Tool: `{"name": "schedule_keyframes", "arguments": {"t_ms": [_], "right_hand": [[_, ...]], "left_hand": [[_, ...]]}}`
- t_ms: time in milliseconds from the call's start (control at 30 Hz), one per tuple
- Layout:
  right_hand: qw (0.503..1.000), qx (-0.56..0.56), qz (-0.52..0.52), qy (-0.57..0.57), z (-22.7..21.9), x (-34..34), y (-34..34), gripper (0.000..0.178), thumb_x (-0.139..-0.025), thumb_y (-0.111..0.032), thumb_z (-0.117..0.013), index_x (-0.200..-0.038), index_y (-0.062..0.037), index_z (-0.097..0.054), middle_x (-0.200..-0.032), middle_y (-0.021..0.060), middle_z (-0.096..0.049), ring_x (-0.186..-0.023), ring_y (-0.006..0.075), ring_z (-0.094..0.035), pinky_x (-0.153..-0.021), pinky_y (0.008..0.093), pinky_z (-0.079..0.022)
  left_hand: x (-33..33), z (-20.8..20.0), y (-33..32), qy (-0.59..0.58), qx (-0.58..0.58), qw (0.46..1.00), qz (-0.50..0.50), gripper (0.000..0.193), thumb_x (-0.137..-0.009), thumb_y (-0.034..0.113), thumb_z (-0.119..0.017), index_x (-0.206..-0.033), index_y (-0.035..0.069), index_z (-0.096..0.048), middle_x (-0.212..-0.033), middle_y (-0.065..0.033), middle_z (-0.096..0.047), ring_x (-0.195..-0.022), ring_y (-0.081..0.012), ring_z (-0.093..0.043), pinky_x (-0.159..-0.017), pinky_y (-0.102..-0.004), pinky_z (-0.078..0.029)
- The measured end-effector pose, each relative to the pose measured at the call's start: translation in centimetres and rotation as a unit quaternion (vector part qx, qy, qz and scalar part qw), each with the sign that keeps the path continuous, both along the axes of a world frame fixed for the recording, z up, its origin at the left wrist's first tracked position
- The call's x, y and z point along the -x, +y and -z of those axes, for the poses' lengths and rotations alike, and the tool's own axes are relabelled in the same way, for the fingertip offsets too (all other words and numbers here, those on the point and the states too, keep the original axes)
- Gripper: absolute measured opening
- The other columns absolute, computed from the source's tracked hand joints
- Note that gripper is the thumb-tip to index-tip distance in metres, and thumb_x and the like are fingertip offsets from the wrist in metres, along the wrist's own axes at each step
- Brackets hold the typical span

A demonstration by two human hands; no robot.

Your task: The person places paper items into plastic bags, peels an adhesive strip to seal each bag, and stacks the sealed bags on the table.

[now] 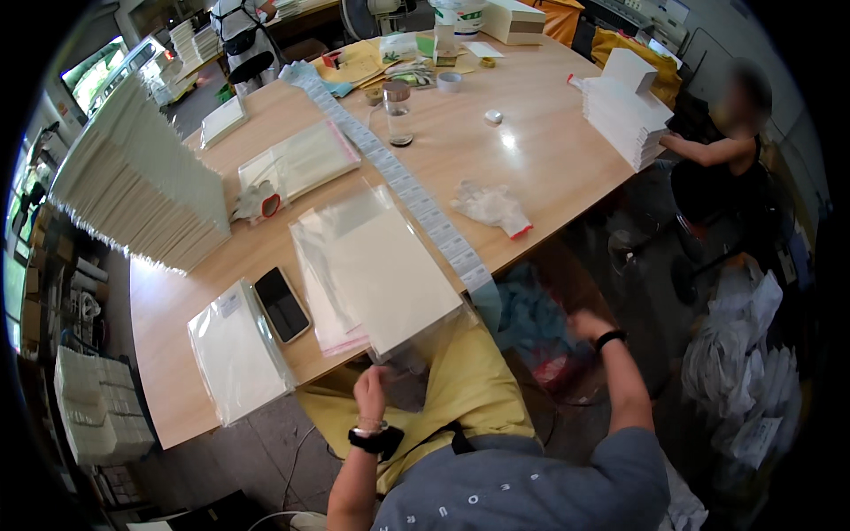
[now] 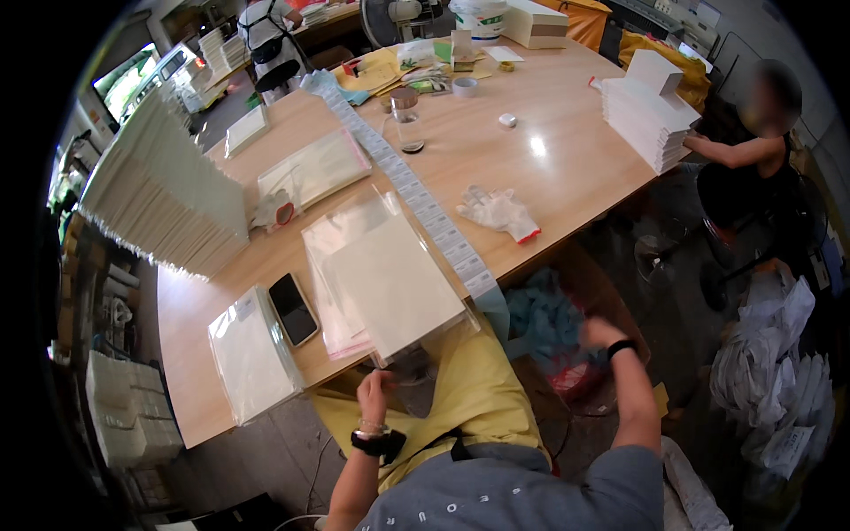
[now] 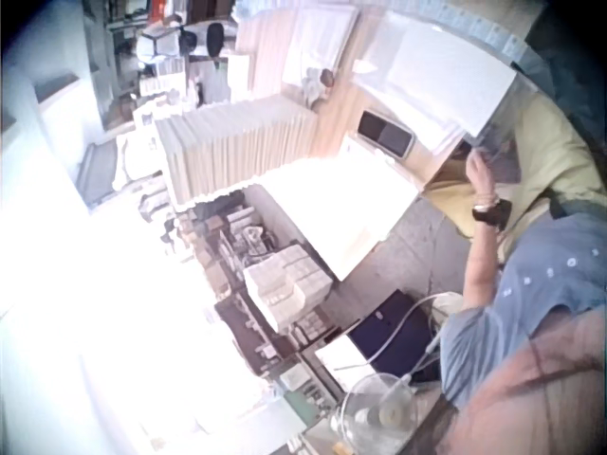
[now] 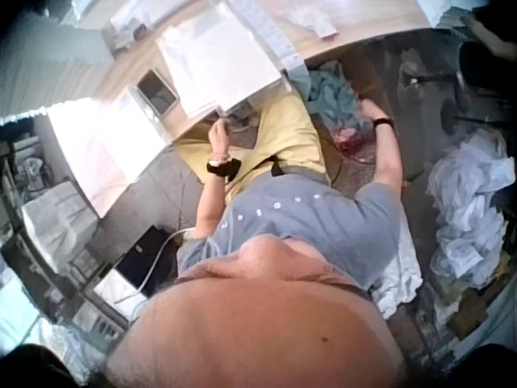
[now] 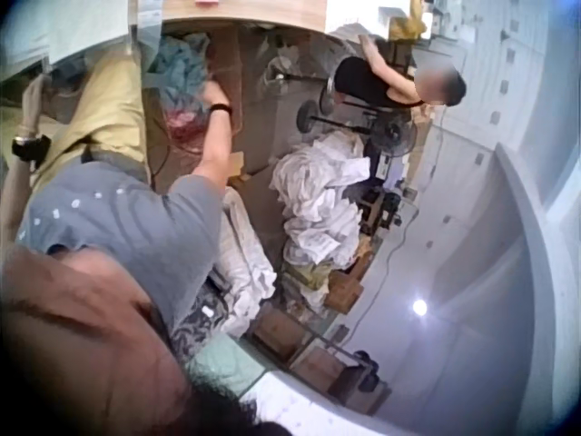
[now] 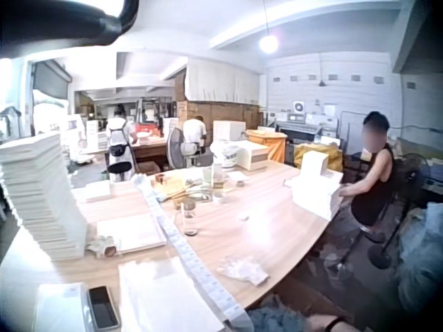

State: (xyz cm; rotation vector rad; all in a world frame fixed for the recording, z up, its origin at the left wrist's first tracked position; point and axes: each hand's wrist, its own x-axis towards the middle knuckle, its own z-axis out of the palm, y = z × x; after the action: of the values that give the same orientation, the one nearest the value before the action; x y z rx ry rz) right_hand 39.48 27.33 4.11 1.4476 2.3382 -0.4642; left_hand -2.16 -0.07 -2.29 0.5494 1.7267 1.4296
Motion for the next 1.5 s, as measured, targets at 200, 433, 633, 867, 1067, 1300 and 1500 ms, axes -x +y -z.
{"name": "schedule_keyframes", "arguments": {"t_ms": [200, 433, 633, 867, 1067, 1300, 1500], "right_hand": [[0.893, -0.145, -0.153, 0.398, -0.3, 13.4, -2.8, 0.026, -0.073, -0.012, -0.059, -0.099, -0.0110, -0.059, -0.088, 0.0070, -0.055, -0.082, 0.0259, -0.056, -0.071, 0.0329, -0.046], [0.788, -0.083, -0.394, 0.466, -1.4, 19.0, 0.5, 0.016, -0.072, -0.011, -0.061, -0.088, -0.0114, -0.062, -0.080, 0.0011, -0.057, -0.073, 0.0189, -0.056, -0.063, 0.0299, -0.047], [0.839, 0.125, -0.227, 0.480, -1.1, 19.7, 0.6, 0.015, -0.076, -0.019, -0.060, -0.073, -0.0044, -0.059, -0.066, 0.0091, -0.059, -0.059, 0.0251, -0.055, -0.055, 0.0312, -0.045], [0.882, -0.061, -0.023, 0.467, 1.3, 21.6, -3.9, 0.017, -0.080, -0.017, -0.055, -0.081, -0.0012, -0.049, -0.060, 0.0144, -0.054, -0.058, 0.0329, -0.054, -0.052, 0.0376, -0.042], [0.793, 0.058, 0.157, 0.586, 1.9, 21.6, -6.4, 0.019, -0.084, -0.013, -0.052, -0.096, -0.0011, -0.043, -0.059, 0.0104, -0.054, -0.051, 0.0258, -0.052, -0.048, 0.0335, -0.040], [0.836, -0.023, 0.197, 0.512, 3.1, 18.1, 0.7, 0.021, -0.078, -0.012, -0.061, -0.084, -0.0015, -0.044, -0.069, 0.0065, -0.052, -0.062, 0.0161, -0.049, -0.058, 0.0274, -0.040], [0.770, 0.150, 0.106, 0.611, -1.3, 16.6, 0.3, 0.021, -0.078, -0.003, -0.057, -0.096, -0.0004, -0.047, -0.067, -0.0002, -0.051, -0.060, 0.0046, -0.045, -0.054, 0.0194, -0.038]], "left_hand": [[-0.1, -7.4, 3.0, 0.688, -0.001, 0.723, 0.062, 0.033, -0.065, 0.010, -0.067, -0.098, 0.012, -0.060, -0.097, -0.0057, -0.052, -0.094, -0.0255, -0.048, -0.080, -0.0360, -0.039], [2.0, -6.6, 3.9, 0.648, -0.109, 0.721, 0.217, 0.026, -0.064, 0.014, -0.067, -0.090, 0.014, -0.061, -0.084, -0.0001, -0.055, -0.079, -0.0181, -0.053, -0.068, -0.0326, -0.042], [1.6, -6.3, 3.8, 0.490, -0.080, 0.854, 0.158, 0.009, -0.071, 0.010, -0.065, -0.074, 0.007, -0.058, -0.068, -0.0059, -0.054, -0.059, -0.0194, -0.053, -0.052, -0.0294, -0.043], [0.4, -3.7, 3.6, 0.233, 0.070, 0.970, -0.013, 0.019, -0.079, 0.018, -0.062, -0.070, 0.004, -0.053, -0.060, -0.0048, -0.055, -0.044, -0.0120, -0.047, -0.043, -0.0227, -0.038], [-1.2, -4.4, 3.3, -0.209, 0.049, 0.971, -0.105, 0.027, -0.085, 0.031, -0.053, -0.070, 0.009, -0.050, -0.054, 0.0033, -0.046, -0.047, -0.0087, -0.051, -0.041, -0.0190, -0.038], [-0.5, -8.2, 1.9, 0.414, 0.149, 0.894, 0.089, 0.022, -0.085, 0.024, -0.048, -0.080, 0.004, -0.056, -0.069, -0.0114, -0.058, -0.063, -0.0292, -0.057, -0.054, -0.0355, -0.044], [-4.0, -10.5, 8.0, 0.301, -0.077, 0.944, 0.114, 0.015, -0.082, 0.016, -0.054, -0.088, 0.002, -0.057, -0.070, -0.0107, -0.055, -0.064, -0.0250, -0.055, -0.056, -0.0325, -0.044]]}}
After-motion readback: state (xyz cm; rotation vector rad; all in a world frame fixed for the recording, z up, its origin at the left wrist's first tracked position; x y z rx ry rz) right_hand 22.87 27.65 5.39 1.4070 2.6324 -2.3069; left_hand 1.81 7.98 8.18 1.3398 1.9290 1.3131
